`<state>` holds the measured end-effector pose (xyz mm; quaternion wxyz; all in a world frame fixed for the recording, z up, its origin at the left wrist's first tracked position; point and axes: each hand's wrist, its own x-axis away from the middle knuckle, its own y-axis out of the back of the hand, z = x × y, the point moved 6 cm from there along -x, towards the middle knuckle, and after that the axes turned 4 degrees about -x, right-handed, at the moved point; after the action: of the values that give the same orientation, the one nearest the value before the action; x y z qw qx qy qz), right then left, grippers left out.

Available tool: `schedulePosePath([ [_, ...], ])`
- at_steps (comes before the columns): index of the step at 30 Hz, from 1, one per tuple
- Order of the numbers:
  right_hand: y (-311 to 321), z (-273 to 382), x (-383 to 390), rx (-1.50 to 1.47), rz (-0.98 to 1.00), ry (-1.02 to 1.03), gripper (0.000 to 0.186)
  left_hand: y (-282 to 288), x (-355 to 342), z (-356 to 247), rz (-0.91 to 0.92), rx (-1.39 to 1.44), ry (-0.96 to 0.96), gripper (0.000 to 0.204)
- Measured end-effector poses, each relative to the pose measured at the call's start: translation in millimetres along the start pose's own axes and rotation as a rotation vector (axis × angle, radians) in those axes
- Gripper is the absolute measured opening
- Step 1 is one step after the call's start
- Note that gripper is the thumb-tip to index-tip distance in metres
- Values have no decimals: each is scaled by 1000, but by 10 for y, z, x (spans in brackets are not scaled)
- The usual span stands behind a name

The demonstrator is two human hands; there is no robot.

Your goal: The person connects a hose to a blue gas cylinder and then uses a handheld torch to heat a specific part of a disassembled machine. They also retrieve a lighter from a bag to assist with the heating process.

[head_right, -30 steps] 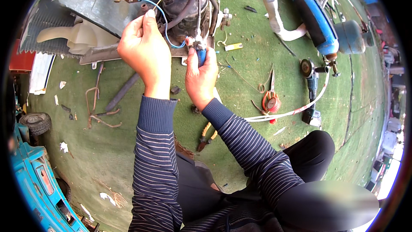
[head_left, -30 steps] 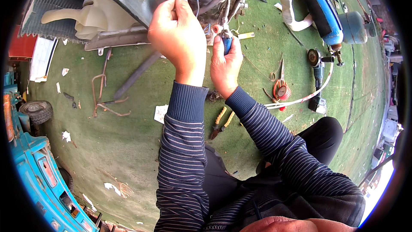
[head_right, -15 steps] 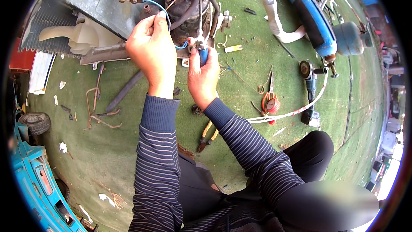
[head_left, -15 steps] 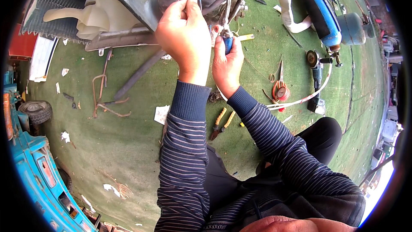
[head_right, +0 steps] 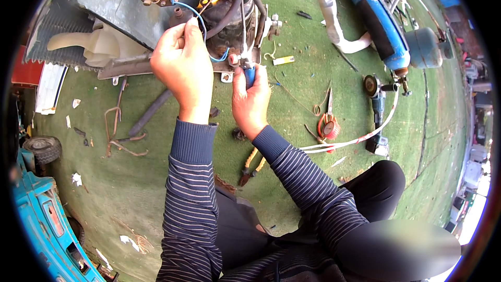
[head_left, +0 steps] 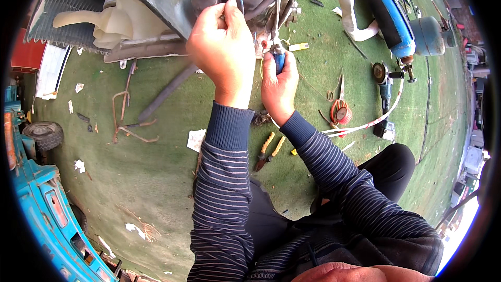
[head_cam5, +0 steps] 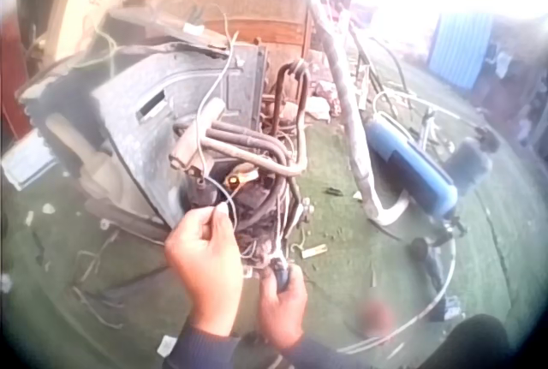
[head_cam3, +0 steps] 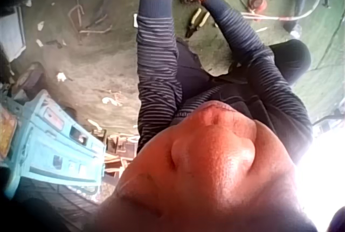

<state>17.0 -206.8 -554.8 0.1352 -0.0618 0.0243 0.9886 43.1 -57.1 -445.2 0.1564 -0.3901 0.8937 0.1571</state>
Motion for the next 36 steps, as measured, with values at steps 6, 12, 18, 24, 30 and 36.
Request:
schedulePosePath([
  [6, 437, -145, 278, 37, 83, -36, 12, 395, 18, -98, -100, 186, -141, 5],
  [12, 999, -244, 430, -161, -13, -230, 10, 655, -27, -325, -161, 179, -235, 8],
  [18, 1217, 433, -156, -326, -55, -244, 15, 762, -38, -696, -214, 131, -320, 8],
  [24, 1435, 1370, -951, -323, -12, -343, 20, 870, 75, -1249, -321, -22, -115, 4],
  [30, 1852, 2120, -1515, -434, -94, -768, 21, 1068, -5, -2124, -51, -265, 71, 10],
  [36, 2134, 2838, -1650, -408, -123, -956, 22, 1199, -435, -2984, 298, -403, 180, 8],
])
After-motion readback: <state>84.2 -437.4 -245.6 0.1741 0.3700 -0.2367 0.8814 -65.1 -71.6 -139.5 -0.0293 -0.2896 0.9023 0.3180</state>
